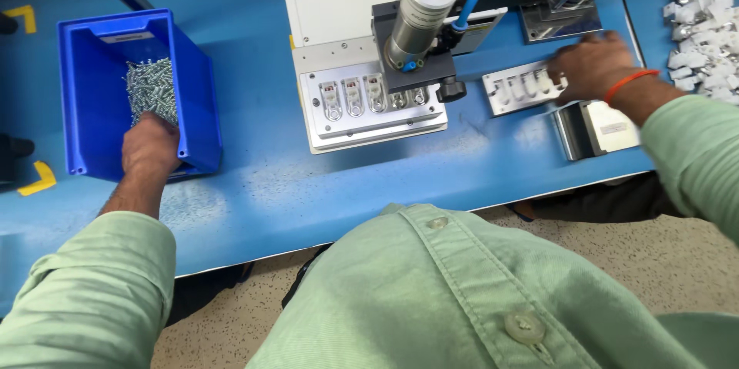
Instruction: The person picks small metal springs from a blue bin and places them into slots on a white fixture. They then position the fixture under a press and operate it to secure the springs. The person repeats this process for multiple springs.
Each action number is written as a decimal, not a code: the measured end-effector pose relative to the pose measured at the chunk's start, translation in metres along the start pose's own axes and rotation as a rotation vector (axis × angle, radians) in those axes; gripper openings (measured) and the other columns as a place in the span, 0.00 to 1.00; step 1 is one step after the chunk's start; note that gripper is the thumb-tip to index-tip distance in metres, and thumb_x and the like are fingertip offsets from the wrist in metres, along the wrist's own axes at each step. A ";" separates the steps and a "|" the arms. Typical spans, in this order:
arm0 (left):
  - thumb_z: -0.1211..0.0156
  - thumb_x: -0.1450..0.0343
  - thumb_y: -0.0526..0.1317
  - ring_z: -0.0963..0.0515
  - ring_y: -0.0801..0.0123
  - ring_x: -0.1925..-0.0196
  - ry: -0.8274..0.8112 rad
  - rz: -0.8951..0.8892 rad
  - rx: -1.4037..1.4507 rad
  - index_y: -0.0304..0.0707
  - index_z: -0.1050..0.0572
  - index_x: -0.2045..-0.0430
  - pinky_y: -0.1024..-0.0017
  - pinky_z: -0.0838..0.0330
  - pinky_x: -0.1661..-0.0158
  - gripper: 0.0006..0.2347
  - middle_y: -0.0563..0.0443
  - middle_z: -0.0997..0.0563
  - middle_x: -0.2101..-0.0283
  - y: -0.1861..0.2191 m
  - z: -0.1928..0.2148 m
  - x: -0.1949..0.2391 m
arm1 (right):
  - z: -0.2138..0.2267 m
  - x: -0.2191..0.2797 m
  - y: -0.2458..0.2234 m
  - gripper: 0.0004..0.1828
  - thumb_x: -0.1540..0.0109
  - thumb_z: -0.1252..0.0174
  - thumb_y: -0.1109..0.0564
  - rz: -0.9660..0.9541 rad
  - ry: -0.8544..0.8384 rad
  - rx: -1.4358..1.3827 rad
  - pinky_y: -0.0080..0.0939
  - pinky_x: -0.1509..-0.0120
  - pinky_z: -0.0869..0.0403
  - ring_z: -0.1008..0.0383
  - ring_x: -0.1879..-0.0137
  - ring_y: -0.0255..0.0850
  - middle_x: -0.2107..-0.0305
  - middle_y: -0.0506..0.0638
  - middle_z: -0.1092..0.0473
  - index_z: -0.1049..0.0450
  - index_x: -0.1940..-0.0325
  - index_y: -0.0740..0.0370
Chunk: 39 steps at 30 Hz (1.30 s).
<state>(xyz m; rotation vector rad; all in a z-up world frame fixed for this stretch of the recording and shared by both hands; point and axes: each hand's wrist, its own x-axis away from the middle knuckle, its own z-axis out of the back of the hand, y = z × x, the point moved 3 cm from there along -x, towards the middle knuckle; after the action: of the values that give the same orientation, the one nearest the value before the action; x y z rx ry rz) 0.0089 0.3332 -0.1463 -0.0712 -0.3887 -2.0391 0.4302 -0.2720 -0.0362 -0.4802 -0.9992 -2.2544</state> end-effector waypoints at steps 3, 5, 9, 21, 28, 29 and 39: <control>0.35 0.29 0.46 0.19 0.37 0.50 -0.018 -0.044 0.008 0.37 0.20 0.58 0.49 0.26 0.49 0.13 0.30 0.18 0.55 0.003 0.007 0.018 | -0.030 -0.020 0.039 0.24 0.41 0.33 0.39 -0.096 0.010 -0.077 0.61 0.23 0.41 0.36 0.28 0.52 0.38 0.43 0.30 0.23 0.41 0.25; 0.35 0.29 0.47 0.19 0.40 0.52 0.008 -0.041 0.054 0.40 0.20 0.60 0.50 0.25 0.50 0.12 0.34 0.17 0.56 0.007 0.017 0.028 | -0.050 -0.031 0.056 0.24 0.39 0.35 0.44 -0.171 0.036 -0.086 0.65 0.24 0.41 0.37 0.27 0.54 0.35 0.45 0.32 0.23 0.39 0.19; 0.33 0.28 0.41 0.17 0.56 0.57 0.163 -0.035 0.348 0.36 0.21 0.61 0.62 0.25 0.54 0.09 0.41 0.16 0.60 0.011 0.034 0.045 | -0.059 -0.022 0.067 0.21 0.43 0.31 0.48 -0.367 0.171 -0.065 0.60 0.35 0.32 0.29 0.36 0.54 0.39 0.49 0.28 0.18 0.45 0.33; 0.43 0.24 0.30 0.23 0.82 0.68 -0.039 -0.002 0.940 0.36 0.26 0.57 0.83 0.33 0.70 0.04 0.48 0.16 0.60 0.028 0.049 0.059 | 0.065 0.187 -0.072 0.12 0.39 0.32 0.50 -0.025 0.576 -0.873 0.40 0.57 0.21 0.18 0.62 0.40 0.63 0.50 0.20 0.16 0.52 0.52; 0.44 0.21 0.38 0.36 0.84 0.78 -0.272 -0.102 1.282 0.41 0.23 0.49 0.83 0.41 0.78 0.09 0.57 0.21 0.64 0.109 0.141 0.174 | 0.175 0.251 -0.139 0.10 0.35 0.35 0.57 0.454 0.745 -1.380 0.34 0.51 0.19 0.18 0.56 0.35 0.60 0.50 0.20 0.19 0.51 0.61; 0.46 0.23 0.38 0.37 0.84 0.78 -0.352 -0.161 1.288 0.42 0.22 0.49 0.83 0.40 0.78 0.10 0.58 0.21 0.64 0.128 0.146 0.198 | 0.188 0.255 -0.146 0.11 0.34 0.36 0.57 0.521 0.753 -1.431 0.33 0.50 0.19 0.18 0.55 0.34 0.59 0.50 0.20 0.19 0.49 0.61; 0.46 0.23 0.39 0.24 0.83 0.57 -0.777 -0.710 1.170 0.37 0.32 0.40 0.84 0.27 0.52 0.16 0.53 0.21 0.62 0.253 0.161 0.304 | 0.199 0.257 -0.151 0.10 0.34 0.38 0.59 0.659 0.537 -1.760 0.33 0.47 0.18 0.18 0.53 0.33 0.60 0.50 0.19 0.20 0.48 0.64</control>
<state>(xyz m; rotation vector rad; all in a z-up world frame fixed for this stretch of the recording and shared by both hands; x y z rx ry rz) 0.0630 0.0146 0.1325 0.0071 -2.2760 -2.0256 0.1537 -0.1428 0.1518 -0.6286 1.4081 -1.8400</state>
